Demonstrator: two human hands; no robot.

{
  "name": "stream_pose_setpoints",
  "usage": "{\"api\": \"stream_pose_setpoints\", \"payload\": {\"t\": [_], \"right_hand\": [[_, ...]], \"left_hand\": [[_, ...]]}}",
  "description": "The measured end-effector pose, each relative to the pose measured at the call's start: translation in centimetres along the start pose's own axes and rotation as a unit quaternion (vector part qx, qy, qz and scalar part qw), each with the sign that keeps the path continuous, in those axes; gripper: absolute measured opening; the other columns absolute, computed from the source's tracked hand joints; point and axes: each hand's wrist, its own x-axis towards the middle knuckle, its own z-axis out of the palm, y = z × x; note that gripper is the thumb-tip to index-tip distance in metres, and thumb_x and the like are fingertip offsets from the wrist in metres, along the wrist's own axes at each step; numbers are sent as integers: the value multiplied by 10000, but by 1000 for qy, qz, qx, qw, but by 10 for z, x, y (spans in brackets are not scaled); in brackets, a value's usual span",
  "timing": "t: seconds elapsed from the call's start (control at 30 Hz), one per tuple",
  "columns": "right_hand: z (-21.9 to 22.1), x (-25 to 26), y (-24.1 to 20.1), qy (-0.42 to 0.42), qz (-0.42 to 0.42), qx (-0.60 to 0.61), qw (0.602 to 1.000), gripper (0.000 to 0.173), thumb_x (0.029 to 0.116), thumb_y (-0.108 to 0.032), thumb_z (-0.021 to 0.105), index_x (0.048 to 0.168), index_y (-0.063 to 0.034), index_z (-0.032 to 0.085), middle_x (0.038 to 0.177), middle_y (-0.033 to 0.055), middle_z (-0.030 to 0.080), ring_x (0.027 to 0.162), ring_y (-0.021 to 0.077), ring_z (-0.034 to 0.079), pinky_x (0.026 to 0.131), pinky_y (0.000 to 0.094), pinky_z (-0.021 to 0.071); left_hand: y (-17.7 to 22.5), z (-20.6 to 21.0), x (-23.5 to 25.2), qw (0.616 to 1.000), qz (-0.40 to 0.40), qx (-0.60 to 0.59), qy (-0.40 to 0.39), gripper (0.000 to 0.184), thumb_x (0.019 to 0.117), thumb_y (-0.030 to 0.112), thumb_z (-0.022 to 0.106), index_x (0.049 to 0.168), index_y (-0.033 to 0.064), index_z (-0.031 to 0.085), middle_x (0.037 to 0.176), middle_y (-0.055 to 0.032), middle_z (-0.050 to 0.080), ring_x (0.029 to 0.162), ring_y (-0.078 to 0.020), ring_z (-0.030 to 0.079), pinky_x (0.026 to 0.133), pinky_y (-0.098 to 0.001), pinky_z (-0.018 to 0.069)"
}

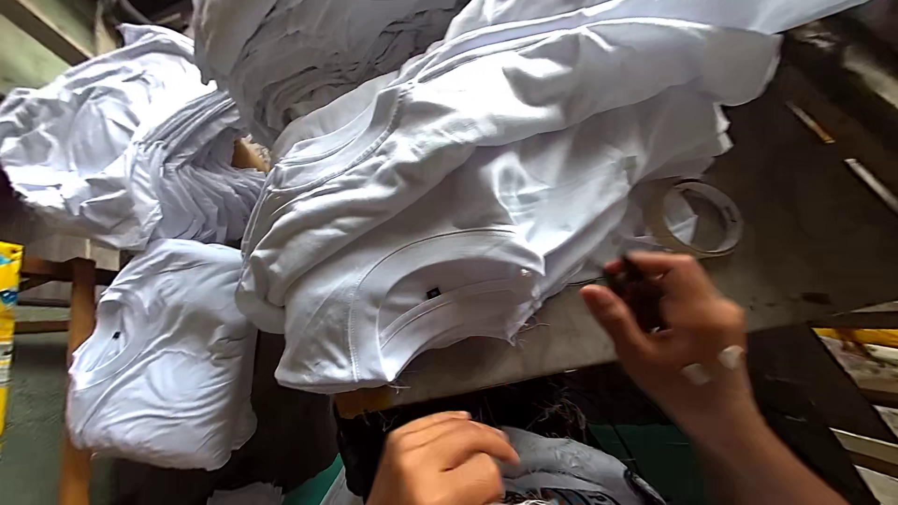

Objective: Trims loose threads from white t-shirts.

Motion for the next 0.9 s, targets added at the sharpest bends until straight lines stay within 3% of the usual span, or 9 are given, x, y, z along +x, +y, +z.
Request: {"api": "stream_pose_setpoints", "payload": {"t": [0.1,0.23,0.33,0.4,0.47,0.53,0.63,0.77,0.9], "right_hand": [[11,23,6,-46,21,165,985,334,952,-385,663,1017,-58,690,676,-134,478,571,-129,387,521,63,329],[42,32,-11,-8,-35,179,983,233,918,-241,693,781,-104,564,627,-110,459,556,-97,406,518,88,329],[42,25,-1,26,-77,-15,997,273,907,-203,631,762,18,564,590,113,518,512,201,505,485,364,364],[43,23,9,-15,-54,-64,996,277,902,-194,604,783,56,592,604,203,551,527,390,568,479,535,379],[42,22,9,-29,-54,-90,994,268,902,-177,591,780,62,589,607,220,551,526,425,568,468,552,370],[39,18,2,-32,-71,-96,992,269,900,-178,587,768,56,584,597,212,549,507,404,565,452,532,362],[41,12,-19,-35,-155,-43,986,334,966,-244,568,727,-12,580,561,121,534,458,251,526,420,395,369],[61,16,-58,-91,-268,84,956,314,1008,-350,556,841,-87,598,600,31,511,484,145,460,447,285,330],[75,46,-68,-171,-339,94,920,302,999,-378,543,978,-91,635,726,4,561,562,107,512,485,249,375]], "left_hand": [[9,-25,-8,934,-127,302,144,703,967,716,423,855,56,637,844,-33,642,822,-82,635,724,-221,519],[-31,-20,5,802,-245,488,241,312,912,285,617,845,-17,660,637,-97,591,501,-197,581,453,-377,433],[-40,-26,3,868,-128,127,463,187,987,-37,463,973,-40,649,796,50,661,739,46,646,700,-131,548],[-41,-25,10,791,-128,-275,531,421,1071,63,271,992,95,683,844,14,763,766,-72,744,711,-251,627],[-42,-26,11,734,-136,-423,513,423,1093,206,305,983,133,706,838,-11,761,733,-114,743,659,-285,626],[-47,-27,3,810,-110,-348,459,131,1043,234,531,1142,164,581,916,22,744,733,-76,719,632,-234,601],[-49,-30,1,919,-80,-101,373,575,847,208,816,1276,132,441,1157,105,654,891,-1,680,753,-200,603],[-63,-24,2,904,-55,91,414,102,821,93,796,917,77,766,979,13,687,936,0,656,825,-154,563],[-58,-28,-9,925,18,-126,358,154,949,207,719,1077,273,775,1087,143,725,1050,-27,686,937,-244,579]]}}
